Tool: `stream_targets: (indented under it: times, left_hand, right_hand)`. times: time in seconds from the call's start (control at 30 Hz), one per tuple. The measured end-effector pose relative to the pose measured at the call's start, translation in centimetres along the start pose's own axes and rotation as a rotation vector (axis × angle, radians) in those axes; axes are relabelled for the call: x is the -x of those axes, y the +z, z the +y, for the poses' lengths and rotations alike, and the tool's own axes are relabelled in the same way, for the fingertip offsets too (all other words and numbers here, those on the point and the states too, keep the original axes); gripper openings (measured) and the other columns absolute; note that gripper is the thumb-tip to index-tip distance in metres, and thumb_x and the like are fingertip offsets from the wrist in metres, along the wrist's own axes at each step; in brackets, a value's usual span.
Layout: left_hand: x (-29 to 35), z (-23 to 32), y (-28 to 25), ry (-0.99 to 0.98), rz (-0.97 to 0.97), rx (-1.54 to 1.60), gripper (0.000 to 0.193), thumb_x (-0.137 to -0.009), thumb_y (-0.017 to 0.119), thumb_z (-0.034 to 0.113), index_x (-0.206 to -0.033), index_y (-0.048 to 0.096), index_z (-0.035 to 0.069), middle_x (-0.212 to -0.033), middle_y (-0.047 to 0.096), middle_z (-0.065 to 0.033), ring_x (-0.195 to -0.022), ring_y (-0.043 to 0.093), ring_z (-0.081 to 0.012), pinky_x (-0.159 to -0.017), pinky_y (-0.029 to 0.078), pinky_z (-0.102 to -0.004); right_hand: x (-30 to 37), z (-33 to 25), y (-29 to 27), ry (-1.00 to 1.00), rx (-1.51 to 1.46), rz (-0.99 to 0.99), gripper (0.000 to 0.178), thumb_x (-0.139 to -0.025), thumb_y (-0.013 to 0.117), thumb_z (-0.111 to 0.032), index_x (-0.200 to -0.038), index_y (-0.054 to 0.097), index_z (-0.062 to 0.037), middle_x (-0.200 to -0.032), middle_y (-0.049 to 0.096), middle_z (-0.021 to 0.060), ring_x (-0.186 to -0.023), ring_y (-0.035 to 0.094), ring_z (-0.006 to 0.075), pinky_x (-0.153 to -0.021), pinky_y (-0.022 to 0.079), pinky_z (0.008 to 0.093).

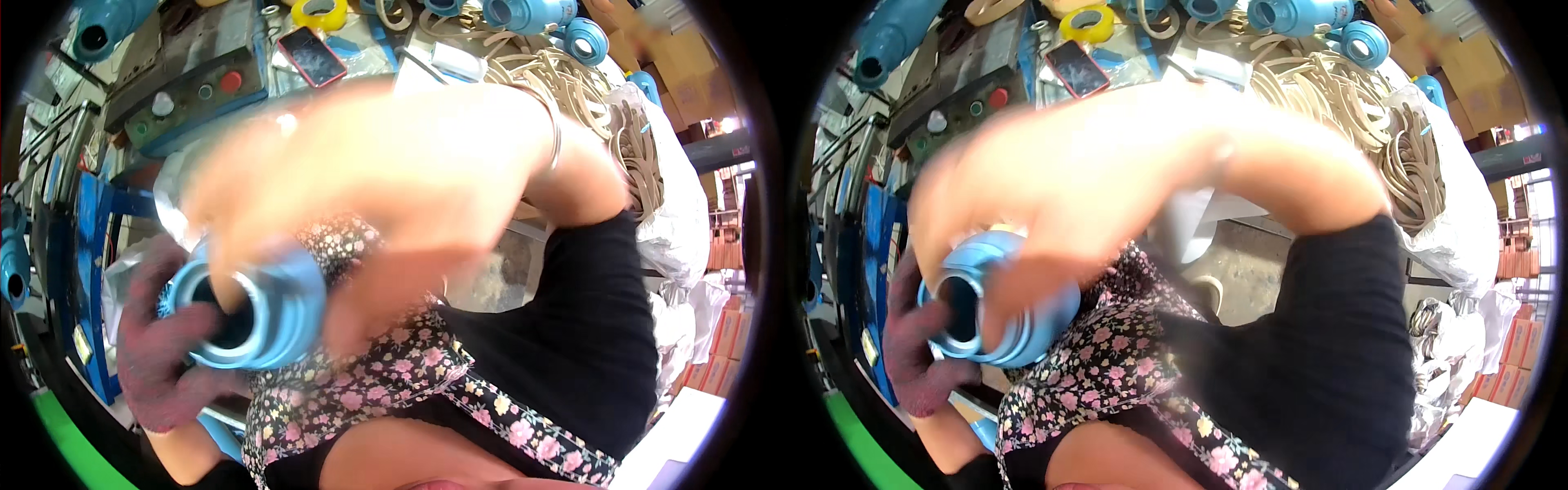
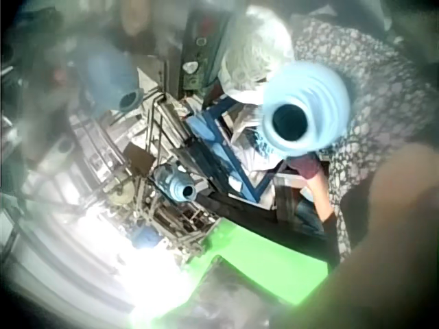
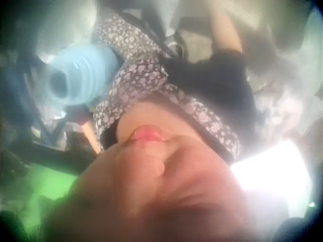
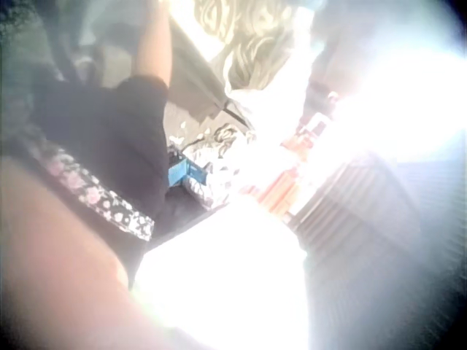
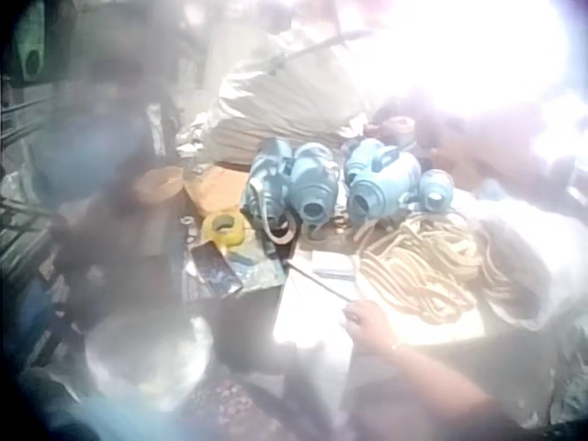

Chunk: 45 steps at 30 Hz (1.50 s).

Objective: The person assembles components of light-blue vacuum flasks, inserting interior parts by hand and applying adhesive or labels to the exterior while working at a production station.

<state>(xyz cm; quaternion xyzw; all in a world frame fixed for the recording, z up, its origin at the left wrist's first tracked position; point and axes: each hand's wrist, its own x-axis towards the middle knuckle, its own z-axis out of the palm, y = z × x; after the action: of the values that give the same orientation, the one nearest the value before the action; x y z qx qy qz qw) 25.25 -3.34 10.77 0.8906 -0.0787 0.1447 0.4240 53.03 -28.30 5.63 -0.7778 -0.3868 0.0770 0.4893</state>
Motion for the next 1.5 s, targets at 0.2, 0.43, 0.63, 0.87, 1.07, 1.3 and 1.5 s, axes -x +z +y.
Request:
stream_targets:
  times: [0.2, 0.43, 0.63, 0.87, 1.07, 1.3, 1.5]
  left_hand:
    - [2.0, -3.9, -1.3, -0.174, -0.052, -0.282, 0.042, -0.074, 0.074, 0.030, -0.106, 0.061, 0.007, -0.115, 0.057, -0.0114, -0.116, 0.050, -0.0271, -0.106, 0.032, -0.0554]
    - [9.7, -9.6, 2.0, -0.335, 0.728, 0.124, 0.055, -0.086, 0.068, 0.033, -0.126, 0.051, -0.001, -0.123, 0.058, -0.0114, -0.113, 0.054, -0.0226, -0.099, 0.042, -0.0387]
    - [0.3, -3.5, 2.2, 0.491, -0.047, -1.061, 0.029, -0.070, 0.068, 0.014, -0.099, 0.064, 0.015, -0.097, 0.062, -0.0046, -0.102, 0.058, -0.0268, -0.105, 0.038, -0.0575]
    - [-1.2, -2.0, 11.2, 0.417, -0.547, -0.603, 0.015, -0.074, 0.054, 0.010, -0.086, 0.061, 0.006, -0.088, 0.058, -0.0057, -0.087, 0.058, -0.0199, -0.097, 0.047, -0.0354]
    - [-0.7, -1.8, 12.6, 0.519, -0.377, -0.650, 0.013, -0.072, 0.054, 0.009, -0.080, 0.063, 0.004, -0.087, 0.058, -0.0084, -0.087, 0.057, -0.0245, -0.082, 0.051, -0.0341]
    - [1.6, -1.6, 8.5, 0.491, -0.330, -0.851, 0.019, -0.071, 0.056, 0.012, -0.087, 0.066, 0.010, -0.088, 0.059, -0.0046, -0.089, 0.058, -0.0233, -0.087, 0.049, -0.0338]
    - [5.9, -6.3, -5.8, 0.161, 0.335, -0.986, 0.039, -0.065, 0.067, 0.015, -0.103, 0.065, 0.012, -0.090, 0.064, -0.0052, -0.083, 0.060, -0.0239, -0.085, 0.049, -0.0410]
  right_hand:
    - [4.7, 15.5, 0.3, 0.364, 0.214, 0.232, 0.022, -0.082, 0.068, -0.016, -0.099, 0.072, -0.0016, -0.094, 0.071, 0.0095, -0.090, 0.066, 0.0169, -0.082, 0.051, 0.0301]
    - [7.9, 17.6, 3.1, 0.113, 0.628, 0.346, 0.019, -0.078, 0.069, -0.018, -0.094, 0.071, -0.0080, -0.100, 0.068, 0.0090, -0.101, 0.060, 0.0288, -0.090, 0.047, 0.0379]
    - [8.5, 16.0, 3.3, 0.042, 0.645, 0.219, 0.026, -0.082, 0.066, -0.015, -0.107, 0.063, -0.0075, -0.103, 0.065, 0.0089, -0.103, 0.059, 0.0255, -0.090, 0.047, 0.0348]
    - [5.7, 0.5, 5.6, -0.072, -0.544, 0.106, 0.055, -0.088, 0.057, -0.002, -0.138, 0.034, -0.0064, -0.089, 0.058, 0.0039, -0.083, 0.053, 0.0115, -0.075, 0.043, 0.0240]
    - [2.4, -4.6, 10.8, -0.346, -0.485, -0.271, 0.066, -0.087, 0.061, -0.002, -0.145, 0.029, -0.0070, -0.077, 0.054, -0.0002, -0.068, 0.051, 0.0073, -0.064, 0.043, 0.0225]
    - [-1.4, -1.9, 16.9, -0.166, 0.052, -0.120, 0.082, -0.073, 0.080, -0.022, -0.140, 0.036, -0.0035, -0.092, 0.064, 0.0087, -0.074, 0.061, 0.0165, -0.067, 0.051, 0.0326]
    - [4.4, -5.0, 18.5, -0.322, -0.058, -0.566, 0.091, -0.067, 0.081, -0.028, -0.143, 0.035, -0.0052, -0.136, 0.046, 0.0258, -0.117, 0.055, 0.0356, -0.094, 0.048, 0.0399]
